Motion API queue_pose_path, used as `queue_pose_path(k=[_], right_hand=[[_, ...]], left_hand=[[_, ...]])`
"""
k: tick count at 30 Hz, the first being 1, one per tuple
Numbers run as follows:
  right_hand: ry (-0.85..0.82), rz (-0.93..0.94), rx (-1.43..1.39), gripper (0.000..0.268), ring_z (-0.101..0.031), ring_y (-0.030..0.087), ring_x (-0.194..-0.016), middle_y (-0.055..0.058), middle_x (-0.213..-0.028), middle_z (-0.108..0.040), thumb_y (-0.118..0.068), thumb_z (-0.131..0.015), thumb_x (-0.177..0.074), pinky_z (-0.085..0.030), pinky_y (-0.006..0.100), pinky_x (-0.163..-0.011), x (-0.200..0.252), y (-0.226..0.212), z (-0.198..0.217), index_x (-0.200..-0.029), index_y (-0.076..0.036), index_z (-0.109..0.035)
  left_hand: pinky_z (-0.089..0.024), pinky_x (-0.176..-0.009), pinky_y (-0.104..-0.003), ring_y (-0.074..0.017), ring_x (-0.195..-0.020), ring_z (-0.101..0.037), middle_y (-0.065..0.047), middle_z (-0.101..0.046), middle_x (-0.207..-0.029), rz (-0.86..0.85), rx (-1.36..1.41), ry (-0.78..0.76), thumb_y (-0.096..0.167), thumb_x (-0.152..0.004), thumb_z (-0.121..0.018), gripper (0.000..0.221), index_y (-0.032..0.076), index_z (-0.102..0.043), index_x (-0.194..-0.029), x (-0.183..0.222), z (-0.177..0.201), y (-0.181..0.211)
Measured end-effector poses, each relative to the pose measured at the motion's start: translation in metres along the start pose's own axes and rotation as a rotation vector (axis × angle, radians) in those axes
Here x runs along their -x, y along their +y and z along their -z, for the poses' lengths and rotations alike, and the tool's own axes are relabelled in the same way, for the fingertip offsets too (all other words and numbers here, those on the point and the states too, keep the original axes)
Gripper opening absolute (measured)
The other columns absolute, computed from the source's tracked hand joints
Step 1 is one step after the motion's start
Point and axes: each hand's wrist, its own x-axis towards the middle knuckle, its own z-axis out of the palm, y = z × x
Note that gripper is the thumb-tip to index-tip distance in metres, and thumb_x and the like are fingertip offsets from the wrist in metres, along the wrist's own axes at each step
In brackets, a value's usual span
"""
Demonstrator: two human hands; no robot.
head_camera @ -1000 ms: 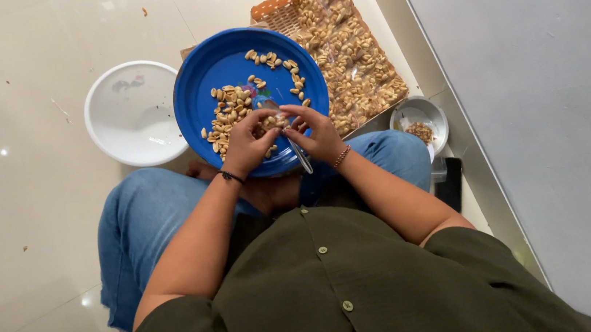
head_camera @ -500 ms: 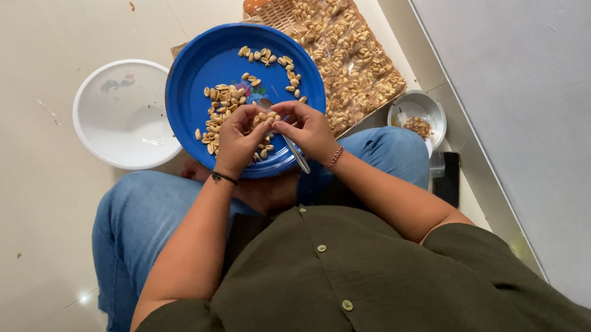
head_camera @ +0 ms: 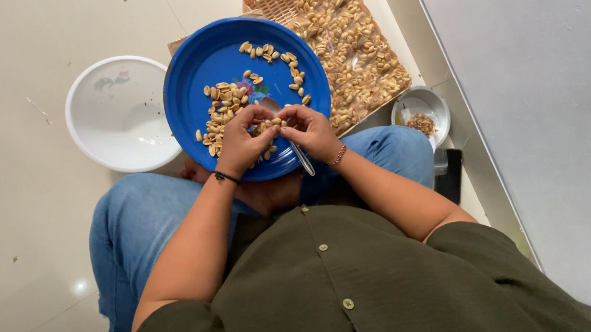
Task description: A person sits on the floor and meticulously sorts small seeds on a blue plate, removing unwanted particles and placing the cleaned seeds into a bowl.
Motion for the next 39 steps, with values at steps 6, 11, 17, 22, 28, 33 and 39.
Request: queue_pose_path(k=[6, 11, 17, 22, 28, 33, 39], right_hand=[[0.004, -0.041, -0.014, 0.03, -0.065, 0.01, -0.07, 0.007, -0.078, -0.069, -0.001, -0.076, -0.092, -0.054, 0.02, -0.061, -0.002, -0.003, -0.001, -0.12, -0.003, -0.069], [0.044, -0.035, -0.005, 0.029, -0.067, 0.011, -0.069, 0.01, -0.082, -0.071, 0.0, -0.075, -0.091, -0.054, 0.021, -0.059, 0.0, -0.005, -0.003, -0.119, -0.004, -0.069], [0.064, 0.01, 0.005, 0.036, -0.069, 0.013, -0.073, 0.013, -0.1, -0.073, 0.002, -0.077, -0.088, -0.056, 0.024, -0.062, 0.0, -0.004, -0.004, -0.123, -0.005, -0.07], [0.067, 0.026, 0.025, 0.025, -0.068, 0.013, -0.065, 0.015, -0.095, -0.073, 0.003, -0.072, -0.092, -0.055, 0.024, -0.057, -0.001, 0.004, -0.004, -0.117, -0.001, -0.072], [0.075, 0.046, 0.022, 0.025, -0.066, 0.011, -0.064, 0.013, -0.097, -0.072, 0.003, -0.073, -0.092, -0.055, 0.023, -0.057, -0.001, 0.003, -0.006, -0.117, -0.001, -0.07], [0.056, 0.051, -0.008, 0.026, -0.064, 0.008, -0.064, 0.011, -0.096, -0.073, -0.001, -0.074, -0.094, -0.053, 0.021, -0.057, 0.0, -0.003, -0.008, -0.119, -0.001, -0.068], [0.055, 0.057, -0.009, 0.033, -0.067, 0.009, -0.071, 0.011, -0.101, -0.075, -0.002, -0.077, -0.092, -0.057, 0.022, -0.062, 0.0, -0.007, -0.007, -0.124, -0.003, -0.069]], left_hand=[[-0.063, -0.076, -0.034, -0.0187, -0.088, -0.071, -0.009, -0.072, -0.088, 0.025, 0.048, -0.031, 0.01, -0.085, -0.084, 0.023, 0.013, -0.075, -0.106, -0.002, 0.002, -0.001], [-0.06, -0.082, -0.039, -0.0217, -0.096, -0.069, -0.01, -0.074, -0.095, -0.017, 0.018, -0.026, 0.007, -0.086, -0.083, 0.028, 0.014, -0.072, -0.11, -0.004, 0.001, 0.009], [-0.056, -0.087, -0.034, -0.0146, -0.097, -0.066, -0.002, -0.076, -0.095, 0.015, -0.015, -0.015, 0.008, -0.086, -0.079, 0.027, 0.02, -0.071, -0.109, -0.007, 0.003, 0.006], [-0.057, -0.082, -0.033, -0.0112, -0.091, -0.066, 0.0, -0.075, -0.089, 0.032, -0.031, -0.01, 0.012, -0.086, -0.081, 0.02, 0.022, -0.074, -0.102, -0.008, 0.005, -0.009], [-0.056, -0.075, -0.033, -0.0134, -0.083, -0.061, -0.002, -0.072, -0.085, -0.005, 0.003, 0.005, 0.007, -0.087, -0.078, 0.018, 0.019, -0.073, -0.099, -0.007, 0.003, -0.006], [-0.056, -0.071, -0.036, -0.0166, -0.079, -0.063, -0.005, -0.069, -0.081, -0.029, 0.02, -0.013, 0.008, -0.09, -0.078, 0.012, 0.015, -0.072, -0.098, -0.006, 0.004, -0.002], [-0.056, -0.069, -0.03, -0.0154, -0.08, -0.065, -0.006, -0.067, -0.078, -0.009, 0.049, -0.011, 0.006, -0.09, -0.076, 0.012, 0.015, -0.072, -0.099, -0.003, 0.001, 0.006]])
